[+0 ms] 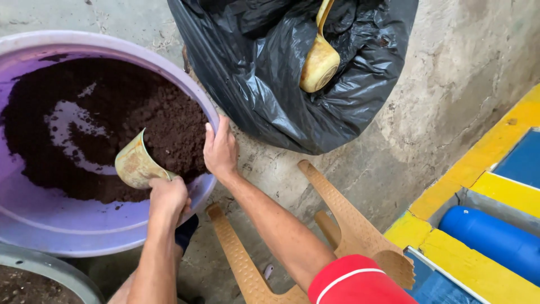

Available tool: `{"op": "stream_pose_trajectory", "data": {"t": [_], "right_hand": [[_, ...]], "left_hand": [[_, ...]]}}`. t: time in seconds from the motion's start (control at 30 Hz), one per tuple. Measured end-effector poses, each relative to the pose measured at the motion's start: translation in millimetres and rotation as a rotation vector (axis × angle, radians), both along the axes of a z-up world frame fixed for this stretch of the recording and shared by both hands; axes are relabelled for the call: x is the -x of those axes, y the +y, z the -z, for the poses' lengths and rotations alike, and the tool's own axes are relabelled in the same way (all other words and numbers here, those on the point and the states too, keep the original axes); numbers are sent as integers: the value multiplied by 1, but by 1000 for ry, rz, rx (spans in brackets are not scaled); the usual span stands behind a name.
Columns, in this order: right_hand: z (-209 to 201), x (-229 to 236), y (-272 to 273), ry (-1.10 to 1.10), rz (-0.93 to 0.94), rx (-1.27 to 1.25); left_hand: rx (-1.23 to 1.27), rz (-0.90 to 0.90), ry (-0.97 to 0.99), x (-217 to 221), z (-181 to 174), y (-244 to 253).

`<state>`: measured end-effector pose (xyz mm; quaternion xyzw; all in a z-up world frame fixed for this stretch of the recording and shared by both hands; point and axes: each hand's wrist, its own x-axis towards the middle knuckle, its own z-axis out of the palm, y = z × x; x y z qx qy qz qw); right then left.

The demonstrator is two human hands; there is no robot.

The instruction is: Measuring and mixing soil components on a scale.

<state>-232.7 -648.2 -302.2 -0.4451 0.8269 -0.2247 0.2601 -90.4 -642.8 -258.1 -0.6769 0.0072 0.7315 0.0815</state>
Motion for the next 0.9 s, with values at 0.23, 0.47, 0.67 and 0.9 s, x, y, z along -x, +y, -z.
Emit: {"op": "stream_pose_trajectory", "data": {"t": [0.23,0.47,0.67,0.9], "right_hand": [[12,1,6,67,-43,76],[-9,0,-2,-86,15,-193],[-13,-1,-1,4,-73,-9],[-6,1,-1,-56,-41,-36]], "left_hand": [[630,607,-438,10,0,30],[687,424,-357,-13,-22,46],[847,329,-361,-36,-6,61],[809,30,-272,-68,21,78]]}}
